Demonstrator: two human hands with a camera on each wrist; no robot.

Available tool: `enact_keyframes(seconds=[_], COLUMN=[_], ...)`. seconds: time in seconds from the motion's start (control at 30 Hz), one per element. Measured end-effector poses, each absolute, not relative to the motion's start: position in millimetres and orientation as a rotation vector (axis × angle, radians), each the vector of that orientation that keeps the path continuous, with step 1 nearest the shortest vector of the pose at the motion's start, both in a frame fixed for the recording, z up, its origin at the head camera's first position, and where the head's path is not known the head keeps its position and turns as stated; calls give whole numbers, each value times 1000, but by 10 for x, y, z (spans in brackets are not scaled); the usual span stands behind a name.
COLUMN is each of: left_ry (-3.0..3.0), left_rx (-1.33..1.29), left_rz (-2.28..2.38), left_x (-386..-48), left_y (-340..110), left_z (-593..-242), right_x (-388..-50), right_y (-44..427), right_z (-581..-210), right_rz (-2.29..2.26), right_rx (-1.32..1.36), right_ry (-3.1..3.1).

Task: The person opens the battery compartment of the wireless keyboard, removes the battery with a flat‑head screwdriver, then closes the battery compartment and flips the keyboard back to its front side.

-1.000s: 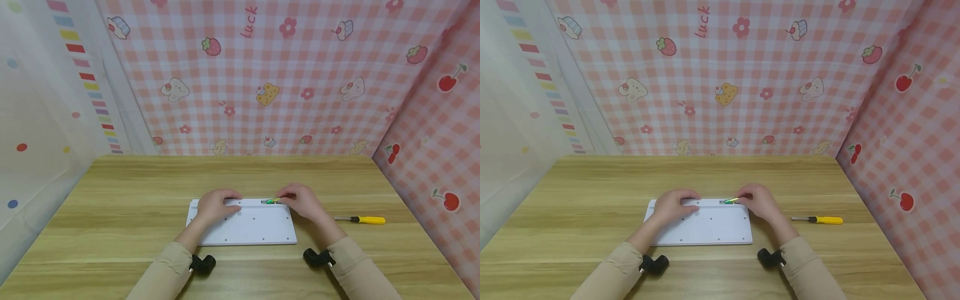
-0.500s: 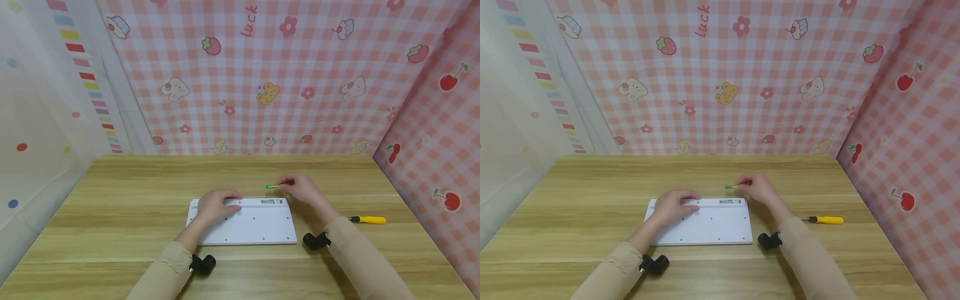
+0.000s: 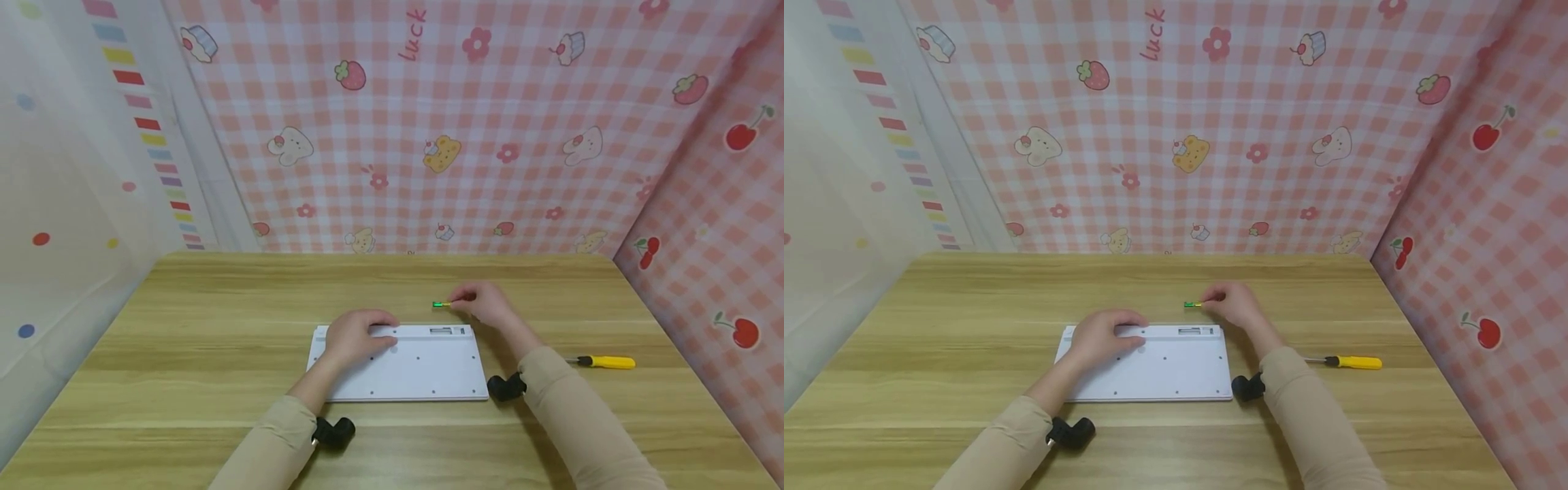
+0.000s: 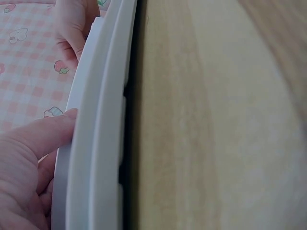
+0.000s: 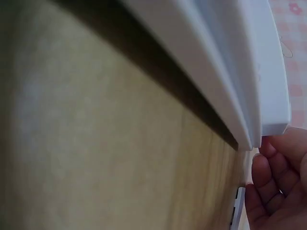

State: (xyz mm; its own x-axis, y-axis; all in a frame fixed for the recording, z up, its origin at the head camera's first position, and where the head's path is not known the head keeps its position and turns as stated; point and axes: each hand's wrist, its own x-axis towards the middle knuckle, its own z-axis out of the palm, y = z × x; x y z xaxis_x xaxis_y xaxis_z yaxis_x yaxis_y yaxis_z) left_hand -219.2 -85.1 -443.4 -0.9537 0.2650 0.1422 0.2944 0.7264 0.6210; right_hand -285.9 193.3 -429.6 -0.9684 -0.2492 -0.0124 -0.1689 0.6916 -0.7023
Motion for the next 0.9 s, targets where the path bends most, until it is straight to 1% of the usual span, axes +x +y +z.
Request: enact_keyframes(seconds=[0.2, 0.9], left_ry=[-2873, -2870], left_rx=[-475, -467], left_rz=[-1050, -1035], left_x=[-2188, -2200], left_y=[-847, -839], left_z=[-4428, -4449], right_x=[-2868, -2849], right_y=[1943, 1992], right_z=[-4320, -4358], right_rz=[-1083, -1124], right_rx=[-378, -474], right_ry=[2823, 2793])
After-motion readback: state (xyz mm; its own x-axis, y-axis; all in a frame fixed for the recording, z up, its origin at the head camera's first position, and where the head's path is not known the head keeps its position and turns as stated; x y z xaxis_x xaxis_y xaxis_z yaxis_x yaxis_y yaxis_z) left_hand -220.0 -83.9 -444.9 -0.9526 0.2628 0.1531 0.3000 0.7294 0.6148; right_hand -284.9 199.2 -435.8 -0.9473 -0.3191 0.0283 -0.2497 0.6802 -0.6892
